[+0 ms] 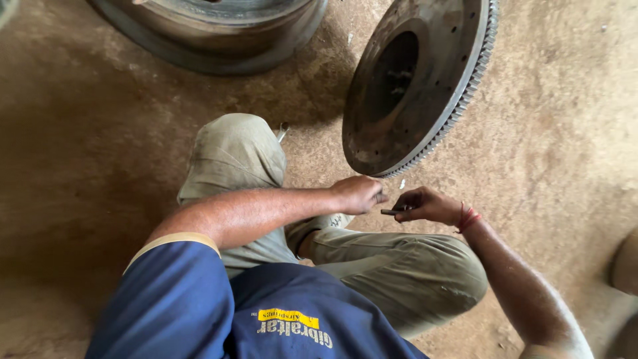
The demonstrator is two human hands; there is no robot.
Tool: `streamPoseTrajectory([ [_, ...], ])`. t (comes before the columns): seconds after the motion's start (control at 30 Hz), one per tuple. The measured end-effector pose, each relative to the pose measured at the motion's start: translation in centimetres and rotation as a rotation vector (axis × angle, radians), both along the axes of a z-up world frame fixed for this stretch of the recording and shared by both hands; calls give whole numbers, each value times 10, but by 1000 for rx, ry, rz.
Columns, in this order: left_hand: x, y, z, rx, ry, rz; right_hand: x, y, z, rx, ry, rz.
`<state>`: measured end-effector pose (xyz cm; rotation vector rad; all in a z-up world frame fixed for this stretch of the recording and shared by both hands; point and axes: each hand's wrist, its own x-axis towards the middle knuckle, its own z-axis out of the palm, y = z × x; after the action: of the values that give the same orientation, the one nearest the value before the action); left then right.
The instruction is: The person kneels on the floor and repeatedly scrubs a large circular metal gear with a small abrasive block, rotating the part to clean different sections. The person then stands, moves a chair, and briefly handles a small metal component on a workbench.
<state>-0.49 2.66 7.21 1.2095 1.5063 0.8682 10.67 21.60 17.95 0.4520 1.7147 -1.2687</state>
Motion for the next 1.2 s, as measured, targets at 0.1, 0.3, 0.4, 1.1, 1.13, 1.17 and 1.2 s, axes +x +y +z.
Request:
streamPoseTrajectory([
  [0.1,-9,5,4,121,-43,59,-2,14,21,263,4,210],
  [0.3,-41,1,25,207,-83,-19,-1,76,32,446,58,-61],
  [0.4,-61,-5,43,172,62,-94,-3,101,3,560,113,-365],
  [1.1,-169,185,156,562,866,-124,-115,140,-160,406,398,-499],
  [1.13,-169,182,157,547,895,-129,-117,143,-164,323,390,-529],
  [1.17,-167,180,158,533,924,-135,-118,145,-167,245,364,-561],
  [1.2,-166,179,161,525,944,-135,-119,147,-168,170,344,-578],
])
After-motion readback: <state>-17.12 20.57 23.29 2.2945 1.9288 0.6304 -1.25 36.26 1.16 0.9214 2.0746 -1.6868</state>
